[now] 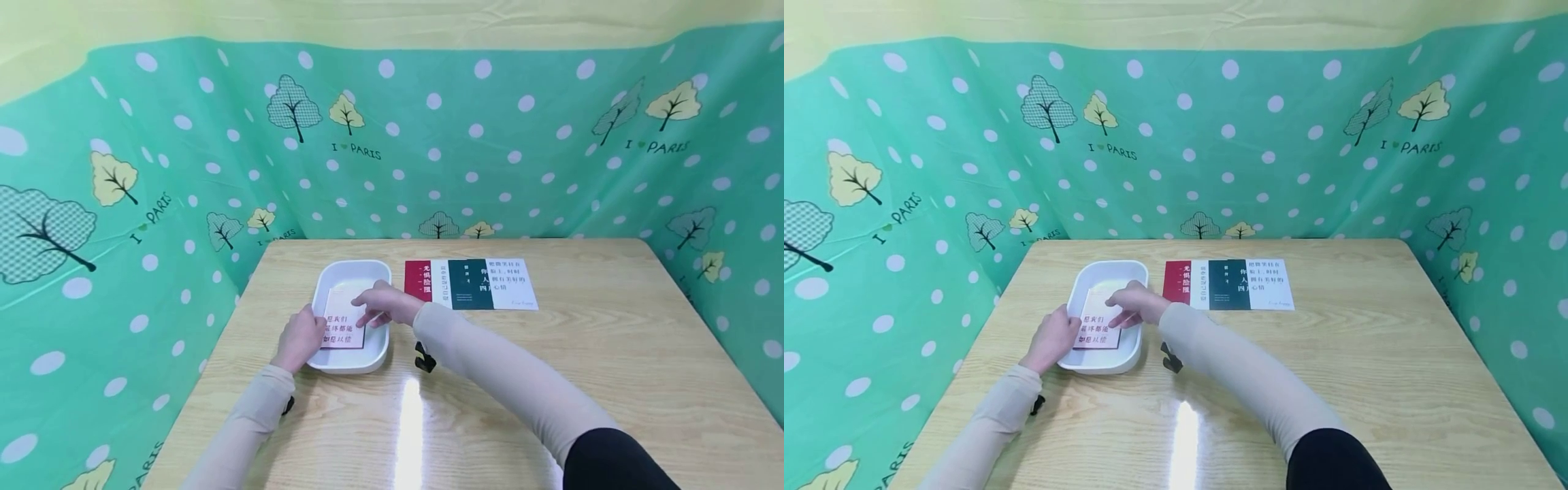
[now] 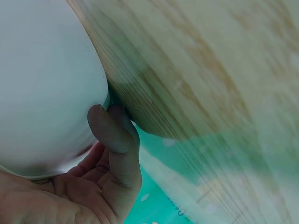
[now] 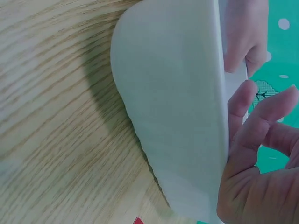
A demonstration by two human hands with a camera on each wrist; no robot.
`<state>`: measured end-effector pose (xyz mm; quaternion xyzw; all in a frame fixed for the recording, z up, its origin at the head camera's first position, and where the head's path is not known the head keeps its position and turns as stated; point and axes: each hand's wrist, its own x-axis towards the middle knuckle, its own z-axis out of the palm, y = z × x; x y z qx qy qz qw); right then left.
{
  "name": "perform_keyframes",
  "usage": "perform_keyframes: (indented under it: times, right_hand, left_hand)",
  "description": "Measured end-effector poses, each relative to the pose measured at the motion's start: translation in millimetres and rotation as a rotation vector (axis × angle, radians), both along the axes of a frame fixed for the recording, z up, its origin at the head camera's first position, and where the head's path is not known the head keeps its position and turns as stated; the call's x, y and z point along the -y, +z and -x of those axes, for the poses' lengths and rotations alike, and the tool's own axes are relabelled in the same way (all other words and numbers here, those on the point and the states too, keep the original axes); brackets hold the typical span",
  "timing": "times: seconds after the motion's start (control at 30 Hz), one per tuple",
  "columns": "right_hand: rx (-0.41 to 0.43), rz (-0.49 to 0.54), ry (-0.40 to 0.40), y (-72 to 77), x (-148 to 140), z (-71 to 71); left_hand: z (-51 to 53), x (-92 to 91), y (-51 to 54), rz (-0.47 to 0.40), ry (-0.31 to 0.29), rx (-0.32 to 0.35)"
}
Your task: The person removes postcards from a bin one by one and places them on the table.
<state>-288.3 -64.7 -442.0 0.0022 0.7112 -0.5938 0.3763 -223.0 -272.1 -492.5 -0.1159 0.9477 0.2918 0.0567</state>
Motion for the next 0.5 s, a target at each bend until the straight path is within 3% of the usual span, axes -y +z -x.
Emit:
perform_keyframes:
  times: [0.5]
  right_hand:
    - [-0.119,0.097,-0.067,-8.9,-6.5,-10.4]
  left_hand:
    - [-0.2,-1.5,2.3,-0.016,0.004,0.018]
